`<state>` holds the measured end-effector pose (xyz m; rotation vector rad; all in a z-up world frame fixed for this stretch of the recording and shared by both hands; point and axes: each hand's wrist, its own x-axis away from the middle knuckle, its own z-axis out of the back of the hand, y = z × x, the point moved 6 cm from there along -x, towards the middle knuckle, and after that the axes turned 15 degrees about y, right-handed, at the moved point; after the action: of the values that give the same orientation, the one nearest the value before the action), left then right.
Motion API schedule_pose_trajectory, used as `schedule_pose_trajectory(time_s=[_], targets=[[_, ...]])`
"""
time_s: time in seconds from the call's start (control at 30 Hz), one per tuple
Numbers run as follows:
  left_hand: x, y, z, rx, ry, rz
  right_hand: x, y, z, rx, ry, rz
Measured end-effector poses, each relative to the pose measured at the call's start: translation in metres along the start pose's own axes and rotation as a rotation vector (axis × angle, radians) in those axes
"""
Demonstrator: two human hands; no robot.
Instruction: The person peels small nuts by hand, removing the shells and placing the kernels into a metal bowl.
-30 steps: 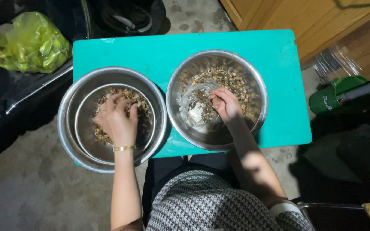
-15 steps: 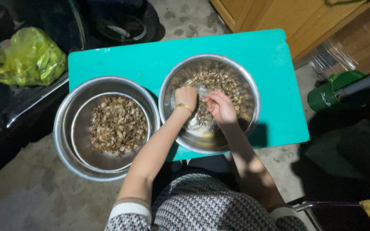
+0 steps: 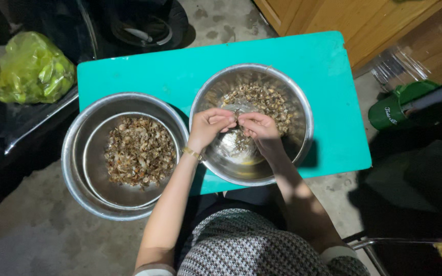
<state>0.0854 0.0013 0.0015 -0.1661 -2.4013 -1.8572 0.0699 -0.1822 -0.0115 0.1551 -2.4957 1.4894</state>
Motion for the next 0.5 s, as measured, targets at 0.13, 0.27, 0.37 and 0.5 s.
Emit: schedule_pose_trajectory(time_s=[0.13, 0.27, 0.37, 0.5], targets=[[0.004, -0.006, -0.001, 0.055, 0.034, -0.006, -0.002, 0.007, 0.005, 0.013, 0.008, 0.001], [0.006, -0.005, -0.004, -0.012, 0.070, -0.010, -0.003, 0.011, 0.007, 0.047, 0.030, 0.024], [0.008, -0.004, -0.004, -0.033, 0.069, 0.050, -0.006, 0.014, 0.009, 0.044, 0.029, 0.007], [0.013, 0.006, -0.009, -0.067, 0.053, 0.000, -0.007, 0.011, 0.006, 0.002, -0.043, 0.000]])
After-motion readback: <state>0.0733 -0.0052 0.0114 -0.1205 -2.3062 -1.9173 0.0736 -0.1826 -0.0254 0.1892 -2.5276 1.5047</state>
